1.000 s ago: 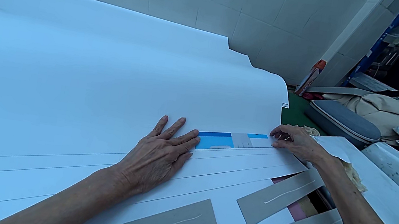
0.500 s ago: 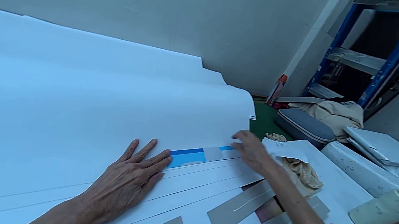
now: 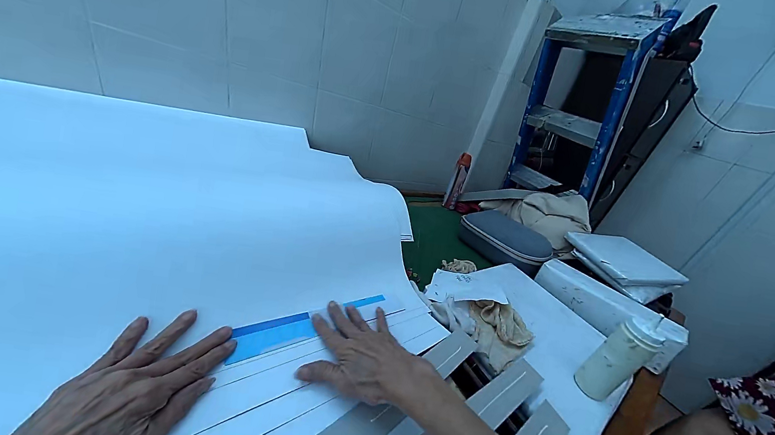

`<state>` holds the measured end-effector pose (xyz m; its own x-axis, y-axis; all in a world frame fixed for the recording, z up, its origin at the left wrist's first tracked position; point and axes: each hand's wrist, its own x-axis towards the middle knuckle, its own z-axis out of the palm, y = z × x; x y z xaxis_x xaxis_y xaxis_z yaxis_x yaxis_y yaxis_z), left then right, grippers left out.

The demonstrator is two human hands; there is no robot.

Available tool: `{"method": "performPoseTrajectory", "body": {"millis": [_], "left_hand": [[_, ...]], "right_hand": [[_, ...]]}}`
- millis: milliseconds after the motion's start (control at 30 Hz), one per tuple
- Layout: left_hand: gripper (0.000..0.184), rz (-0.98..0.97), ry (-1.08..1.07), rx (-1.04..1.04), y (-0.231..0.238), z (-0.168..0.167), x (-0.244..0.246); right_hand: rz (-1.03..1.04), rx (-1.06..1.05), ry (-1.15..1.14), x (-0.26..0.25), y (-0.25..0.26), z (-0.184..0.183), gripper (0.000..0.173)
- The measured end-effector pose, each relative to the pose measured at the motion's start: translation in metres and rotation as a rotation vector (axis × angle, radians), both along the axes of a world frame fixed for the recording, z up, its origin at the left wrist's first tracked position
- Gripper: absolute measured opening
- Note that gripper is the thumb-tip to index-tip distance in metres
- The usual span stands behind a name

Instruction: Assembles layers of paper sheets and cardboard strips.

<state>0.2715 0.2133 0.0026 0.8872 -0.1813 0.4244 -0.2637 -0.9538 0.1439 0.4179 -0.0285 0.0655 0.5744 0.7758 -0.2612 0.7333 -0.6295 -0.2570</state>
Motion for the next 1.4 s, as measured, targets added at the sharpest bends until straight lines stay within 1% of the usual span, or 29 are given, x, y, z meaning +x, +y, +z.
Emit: {"method": "performPoseTrajectory", "body": {"millis": [133,267,367,433,500,567,667,733,900,1000,1167,1267,1333,1400], "left_hand": [[0.051,-0.003,0.015,-0.005,0.001,0.000,0.000],[0.051,0.006,0.001,-0.010,0.000,-0.002,0.001],[0.054,0.020,-0.050,0.013,0.003,-0.009,0.003],[0.055,0.025,-0.069,0.020,0.003,-0.012,0.003],[0.055,0.022,-0.068,0.010,0.003,-0.010,0.004],[0.056,0.031,-0.118,0.008,0.002,-0.015,0.006],[0.061,0.046,-0.233,0.031,0.005,-0.023,0.013],[0.061,0.046,-0.192,0.049,0.006,-0.025,0.007],[0.060,0.052,-0.218,0.050,0.005,-0.024,0.011],[0.061,0.062,-0.212,0.054,0.005,-0.025,0.011],[0.060,0.043,-0.204,0.045,0.005,-0.023,0.011],[0.060,0.040,-0.186,0.040,0.006,-0.022,0.010],[0.059,0.028,-0.150,0.035,0.006,-0.019,0.008],[0.054,0.002,-0.045,0.029,0.005,-0.006,0.005]], "right_hand": [[-0.128,-0.061,-0.011,0.023,-0.017,0.002,0.082],[-0.155,-0.093,-0.016,0.027,-0.018,0.005,0.085],[-0.174,-0.122,-0.042,0.019,-0.011,0.006,0.093],[-0.165,-0.103,-0.071,0.005,-0.004,0.002,0.099],[-0.120,-0.066,-0.063,-0.012,0.003,0.001,0.098],[-0.101,-0.059,-0.034,-0.024,0.008,0.003,0.096],[-0.178,-0.080,-0.045,-0.023,0.006,0.011,0.095],[-0.250,-0.093,-0.071,-0.016,-0.001,0.005,0.096],[-0.346,-0.098,-0.099,0.010,-0.011,0.006,0.098],[-0.356,-0.116,-0.080,0.012,-0.008,0.012,0.099],[-0.338,-0.115,-0.056,-0.005,0.007,0.014,0.105],[-0.338,-0.085,-0.023,-0.003,0.006,0.016,0.102],[-0.352,-0.069,-0.029,0.001,0.004,0.015,0.101],[-0.354,-0.069,-0.048,0.003,0.002,0.012,0.101]]}}
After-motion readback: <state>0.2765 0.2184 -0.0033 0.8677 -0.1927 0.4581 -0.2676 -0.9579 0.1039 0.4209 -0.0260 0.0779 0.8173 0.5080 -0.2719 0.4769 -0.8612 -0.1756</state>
